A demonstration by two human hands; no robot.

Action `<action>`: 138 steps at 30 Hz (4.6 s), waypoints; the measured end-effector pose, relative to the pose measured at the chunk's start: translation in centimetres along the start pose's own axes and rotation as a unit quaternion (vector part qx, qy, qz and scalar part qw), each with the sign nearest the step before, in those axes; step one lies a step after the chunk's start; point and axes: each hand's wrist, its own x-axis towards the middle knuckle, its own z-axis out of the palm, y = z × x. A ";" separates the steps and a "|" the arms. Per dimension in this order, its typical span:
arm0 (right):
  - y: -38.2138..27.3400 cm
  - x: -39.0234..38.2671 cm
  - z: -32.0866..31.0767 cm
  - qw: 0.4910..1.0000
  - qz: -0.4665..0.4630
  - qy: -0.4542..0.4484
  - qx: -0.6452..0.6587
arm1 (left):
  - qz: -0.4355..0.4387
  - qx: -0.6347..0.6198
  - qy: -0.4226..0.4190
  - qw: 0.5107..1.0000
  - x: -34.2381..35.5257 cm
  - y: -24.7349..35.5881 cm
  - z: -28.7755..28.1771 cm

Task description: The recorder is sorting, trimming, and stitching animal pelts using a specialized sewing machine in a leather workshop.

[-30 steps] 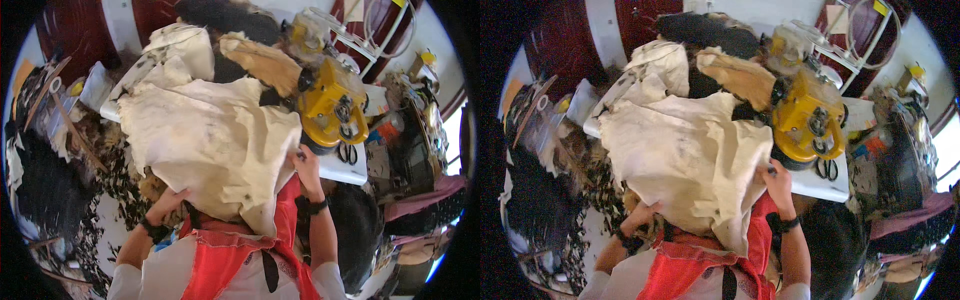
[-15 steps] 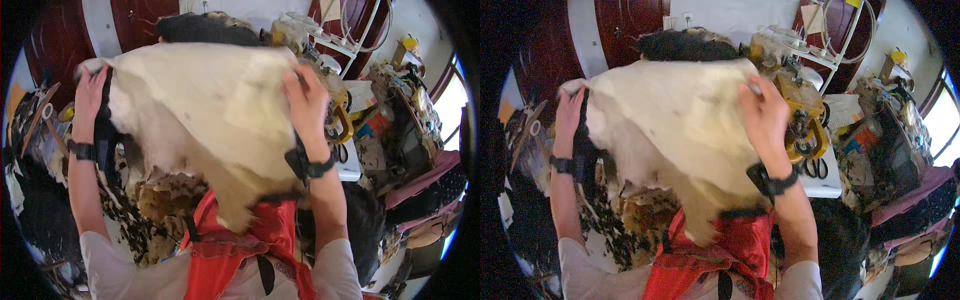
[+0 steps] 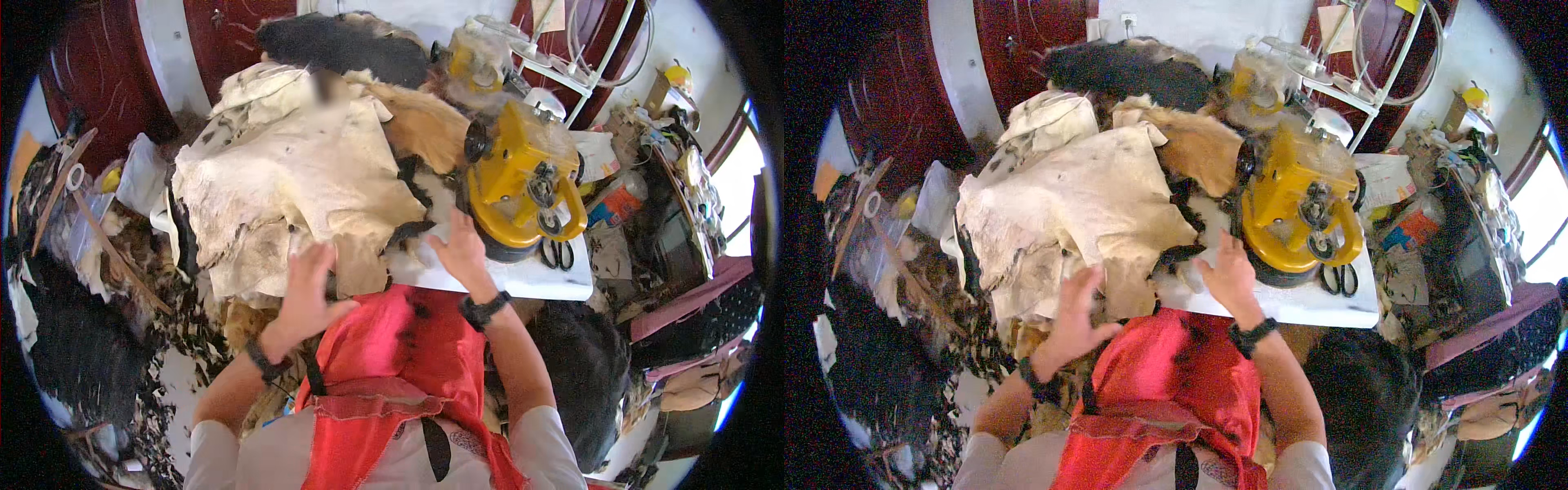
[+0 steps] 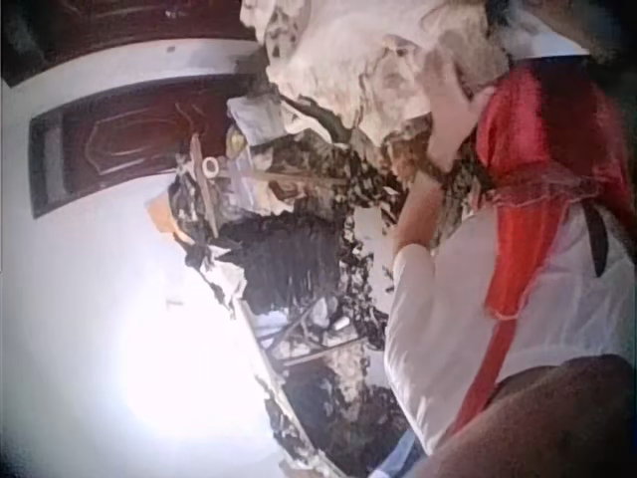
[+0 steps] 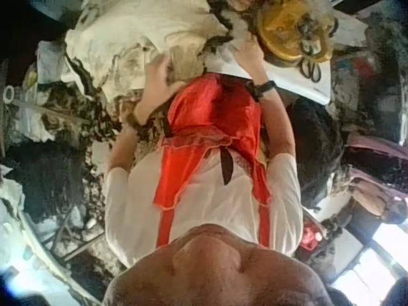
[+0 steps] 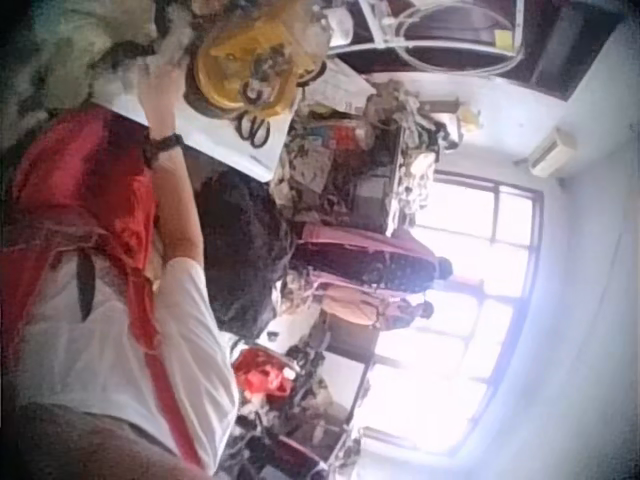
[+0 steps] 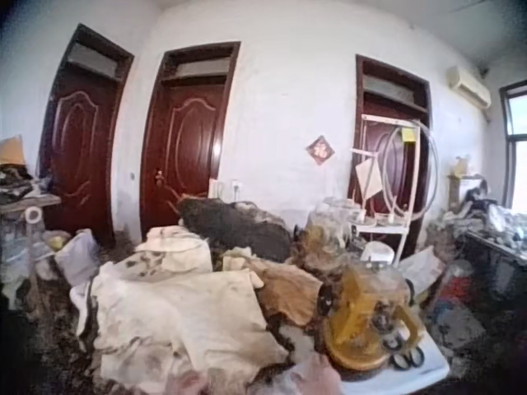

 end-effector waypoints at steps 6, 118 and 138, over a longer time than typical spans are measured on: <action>-3.8 3.1 2.0 0.984 0.055 -0.161 -0.046 | 0.070 0.187 -0.093 0.976 3.7 -2.2 4.0; 1.0 -6.8 -1.6 0.987 -0.123 0.054 0.084 | 0.036 -0.170 0.137 0.975 7.0 2.9 10.1; -2.4 -7.7 -0.1 0.986 -0.015 0.062 0.152 | 0.033 -0.186 0.114 0.975 6.8 2.7 9.7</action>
